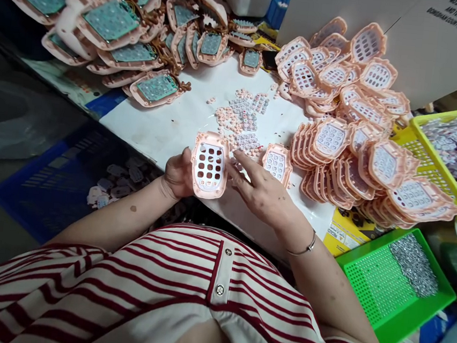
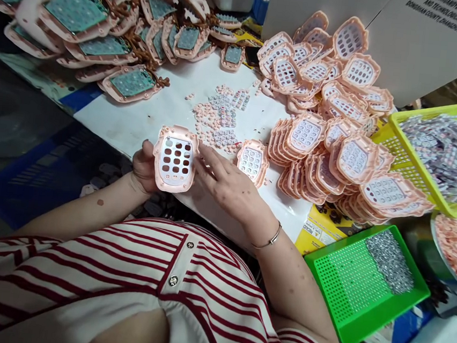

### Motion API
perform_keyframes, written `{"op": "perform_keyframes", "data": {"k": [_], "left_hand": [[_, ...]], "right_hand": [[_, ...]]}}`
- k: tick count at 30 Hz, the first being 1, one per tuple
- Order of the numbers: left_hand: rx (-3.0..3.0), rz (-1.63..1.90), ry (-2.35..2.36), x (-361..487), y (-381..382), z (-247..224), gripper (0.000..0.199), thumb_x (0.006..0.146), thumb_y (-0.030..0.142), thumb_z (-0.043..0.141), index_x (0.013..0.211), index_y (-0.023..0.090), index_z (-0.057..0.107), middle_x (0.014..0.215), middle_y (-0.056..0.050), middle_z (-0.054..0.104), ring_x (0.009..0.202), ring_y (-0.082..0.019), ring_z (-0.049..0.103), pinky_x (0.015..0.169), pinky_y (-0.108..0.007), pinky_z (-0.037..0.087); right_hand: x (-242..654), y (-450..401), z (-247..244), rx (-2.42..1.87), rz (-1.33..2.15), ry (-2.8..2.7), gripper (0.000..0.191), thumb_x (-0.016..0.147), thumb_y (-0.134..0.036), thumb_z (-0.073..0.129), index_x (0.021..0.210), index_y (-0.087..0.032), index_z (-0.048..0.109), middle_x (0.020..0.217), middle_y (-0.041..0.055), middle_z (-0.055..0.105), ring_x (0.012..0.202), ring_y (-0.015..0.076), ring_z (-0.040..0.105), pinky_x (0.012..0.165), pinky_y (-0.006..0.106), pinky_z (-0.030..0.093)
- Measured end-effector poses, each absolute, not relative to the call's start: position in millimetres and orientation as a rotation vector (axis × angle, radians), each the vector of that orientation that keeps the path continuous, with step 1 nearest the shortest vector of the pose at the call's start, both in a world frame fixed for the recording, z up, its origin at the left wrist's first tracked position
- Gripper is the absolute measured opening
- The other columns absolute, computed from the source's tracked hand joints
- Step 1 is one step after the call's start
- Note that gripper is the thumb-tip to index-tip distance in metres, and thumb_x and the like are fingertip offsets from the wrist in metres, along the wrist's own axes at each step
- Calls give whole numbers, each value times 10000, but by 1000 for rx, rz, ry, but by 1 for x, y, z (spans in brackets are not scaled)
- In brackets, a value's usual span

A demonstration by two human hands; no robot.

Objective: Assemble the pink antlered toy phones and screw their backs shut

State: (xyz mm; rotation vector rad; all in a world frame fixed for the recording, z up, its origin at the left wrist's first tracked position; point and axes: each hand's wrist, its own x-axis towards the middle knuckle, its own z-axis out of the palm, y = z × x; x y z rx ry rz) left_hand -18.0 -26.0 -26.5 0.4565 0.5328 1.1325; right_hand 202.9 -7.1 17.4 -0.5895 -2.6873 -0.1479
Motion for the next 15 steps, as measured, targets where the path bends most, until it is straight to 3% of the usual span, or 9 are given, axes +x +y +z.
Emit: {"op": "perform_keyframes", "data": {"k": [5, 9, 12, 15], "left_hand": [[470, 1083, 514, -17, -25, -22, 907, 589, 650, 809, 1342, 197, 584, 1198, -160, 727, 1271, -444, 575, 1041, -611, 437], [467, 1108, 541, -16, -24, -25, 902, 573, 574, 850, 1346, 200, 578, 1265, -165, 699, 1335, -435, 523, 1066, -601, 421], [463, 1104, 570, -17, -23, -29, 821, 536, 562, 874, 1222, 168, 651, 1166, -150, 735, 1338, -429, 519, 1094, -592, 403], [474, 1105, 582, -17, -24, -30, 739, 519, 541, 893, 1118, 159, 691, 1120, -137, 747, 1316, -410, 545, 1104, -577, 404]], "right_hand": [[211, -3, 15, -797, -156, -2446, 437, 963, -155, 528, 1387, -257, 556, 1329, 127, 663, 1235, 279, 626, 1012, 521, 566], [204, -11, 21, -949, 21, -2088, 427, 966, -134, 488, 1326, -327, 614, 1131, 94, 709, 1033, 221, 698, 855, 414, 616], [190, -25, 24, -860, 213, -2125, 393, 983, -143, 454, 1316, -286, 606, 1177, 97, 703, 1076, 187, 699, 861, 343, 629], [179, -33, 20, -776, 313, -2233, 407, 999, -184, 432, 1397, -174, 514, 1298, 175, 653, 1236, 211, 641, 960, 362, 608]]}}
